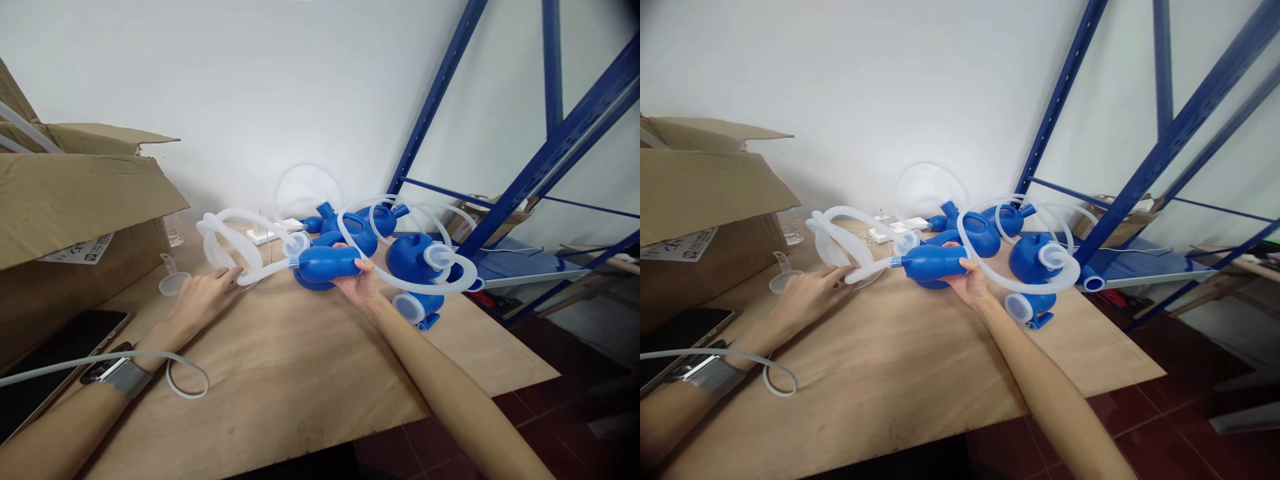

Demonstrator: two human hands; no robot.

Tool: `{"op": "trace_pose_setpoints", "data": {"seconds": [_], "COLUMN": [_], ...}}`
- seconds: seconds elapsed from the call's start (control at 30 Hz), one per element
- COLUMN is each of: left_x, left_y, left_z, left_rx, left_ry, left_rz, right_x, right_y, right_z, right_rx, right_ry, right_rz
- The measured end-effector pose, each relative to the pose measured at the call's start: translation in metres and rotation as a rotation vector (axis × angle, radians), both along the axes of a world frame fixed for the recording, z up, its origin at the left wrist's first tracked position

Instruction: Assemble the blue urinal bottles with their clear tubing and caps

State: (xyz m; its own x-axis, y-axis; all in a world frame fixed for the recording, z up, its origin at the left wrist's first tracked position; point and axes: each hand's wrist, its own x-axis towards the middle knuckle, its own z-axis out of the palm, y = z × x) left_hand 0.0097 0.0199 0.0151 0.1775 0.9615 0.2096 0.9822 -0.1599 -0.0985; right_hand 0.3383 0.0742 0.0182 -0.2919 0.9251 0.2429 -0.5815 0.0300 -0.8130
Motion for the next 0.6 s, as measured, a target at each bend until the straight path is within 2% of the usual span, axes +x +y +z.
{"op": "trace_pose_setpoints", "data": {"seconds": [0.17, 0.3, 0.47, 0.6], "left_x": [0.003, 0.002, 0.001, 0.002], "left_y": [-0.005, -0.005, 0.004, 0.012], "left_z": [-0.006, -0.009, -0.011, -0.011], "left_rx": [0.106, 0.213, 0.244, 0.067], "left_ry": [-0.003, -0.122, -0.461, -0.827], "left_rz": [-0.055, -0.109, -0.072, 0.052], "right_x": [-0.001, -0.002, -0.002, -0.001], "right_y": [0.000, -0.002, -0.003, -0.002], "right_z": [0.001, 0.003, 0.004, 0.002], "right_rx": [-0.003, -0.015, 0.016, 0.071], "right_ry": [0.014, 0.027, -0.035, -0.138], "right_rz": [-0.024, -0.045, -0.065, -0.048]}}
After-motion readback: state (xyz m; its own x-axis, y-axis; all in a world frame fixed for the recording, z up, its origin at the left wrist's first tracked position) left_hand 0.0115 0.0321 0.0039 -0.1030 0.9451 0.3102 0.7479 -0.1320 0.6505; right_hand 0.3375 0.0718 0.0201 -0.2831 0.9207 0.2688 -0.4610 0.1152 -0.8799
